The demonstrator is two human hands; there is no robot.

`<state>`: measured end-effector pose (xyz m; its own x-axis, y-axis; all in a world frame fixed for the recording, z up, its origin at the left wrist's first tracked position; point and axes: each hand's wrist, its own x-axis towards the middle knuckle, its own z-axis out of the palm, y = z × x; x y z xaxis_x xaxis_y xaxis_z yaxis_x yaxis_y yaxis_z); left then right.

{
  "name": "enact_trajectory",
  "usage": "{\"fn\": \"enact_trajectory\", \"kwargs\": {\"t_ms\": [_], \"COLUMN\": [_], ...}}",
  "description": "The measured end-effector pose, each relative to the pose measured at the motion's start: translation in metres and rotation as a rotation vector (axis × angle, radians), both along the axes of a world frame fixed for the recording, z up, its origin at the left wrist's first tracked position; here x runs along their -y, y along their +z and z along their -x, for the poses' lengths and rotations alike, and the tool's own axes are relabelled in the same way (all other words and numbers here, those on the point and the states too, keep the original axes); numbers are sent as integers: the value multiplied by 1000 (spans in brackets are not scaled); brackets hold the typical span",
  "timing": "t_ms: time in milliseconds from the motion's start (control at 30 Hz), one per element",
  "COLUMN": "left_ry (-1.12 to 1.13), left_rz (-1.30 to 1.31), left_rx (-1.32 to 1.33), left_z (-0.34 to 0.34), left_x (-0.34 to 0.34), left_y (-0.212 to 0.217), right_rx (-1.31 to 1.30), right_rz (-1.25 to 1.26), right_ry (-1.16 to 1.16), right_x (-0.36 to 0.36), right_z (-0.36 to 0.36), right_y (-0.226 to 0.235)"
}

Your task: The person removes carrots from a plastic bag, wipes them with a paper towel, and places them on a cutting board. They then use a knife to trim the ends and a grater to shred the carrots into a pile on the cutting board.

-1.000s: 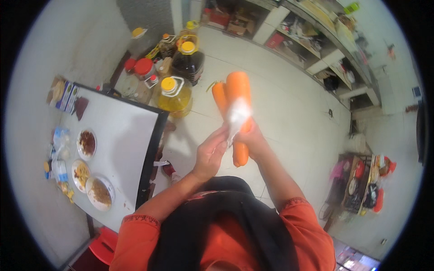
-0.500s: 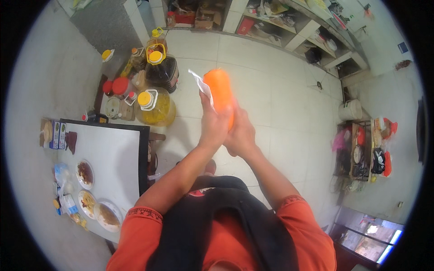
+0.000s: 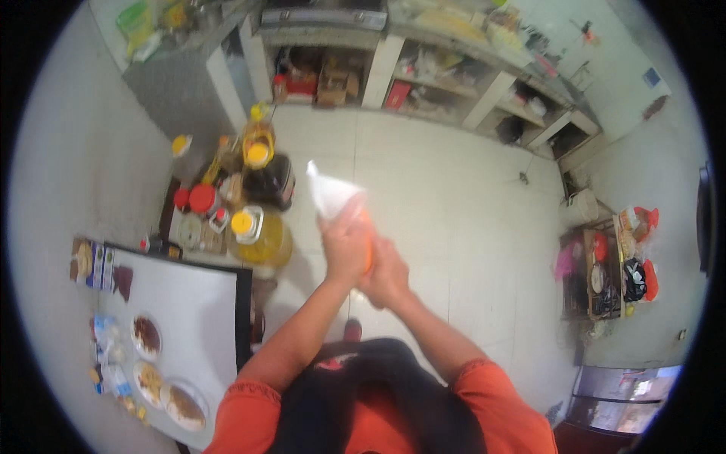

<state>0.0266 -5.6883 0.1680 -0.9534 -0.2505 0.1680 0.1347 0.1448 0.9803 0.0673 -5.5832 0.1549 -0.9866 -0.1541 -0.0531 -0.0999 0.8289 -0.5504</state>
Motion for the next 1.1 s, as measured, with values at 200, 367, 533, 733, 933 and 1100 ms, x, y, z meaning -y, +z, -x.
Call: {"fn": "enact_trajectory", "kwargs": {"t_ms": [200, 367, 533, 733, 933, 1100], "left_ry": [-55, -453, -246, -301, -545, -791], "left_rz": [-35, 25, -440, 212, 473, 447], "left_rx": [-36, -81, 166, -109, -464, -534], "left_z": [17, 10, 57, 157, 280, 348], "left_x": [-16, -28, -3, -4, -60, -133], "left_y": [3, -24, 19, 23, 39, 19], "right_rx": [67, 65, 329, 530, 502, 468], "right_rz": [125, 387, 1217, 1736, 1850, 1963], "right_ry": [-54, -179, -85, -108, -214, -325], "right_x": [-21, -47, -71, -88, -126, -187], "right_z": [19, 73, 140, 206, 267, 332], "right_y": [24, 13, 24, 50, 48, 32]}}
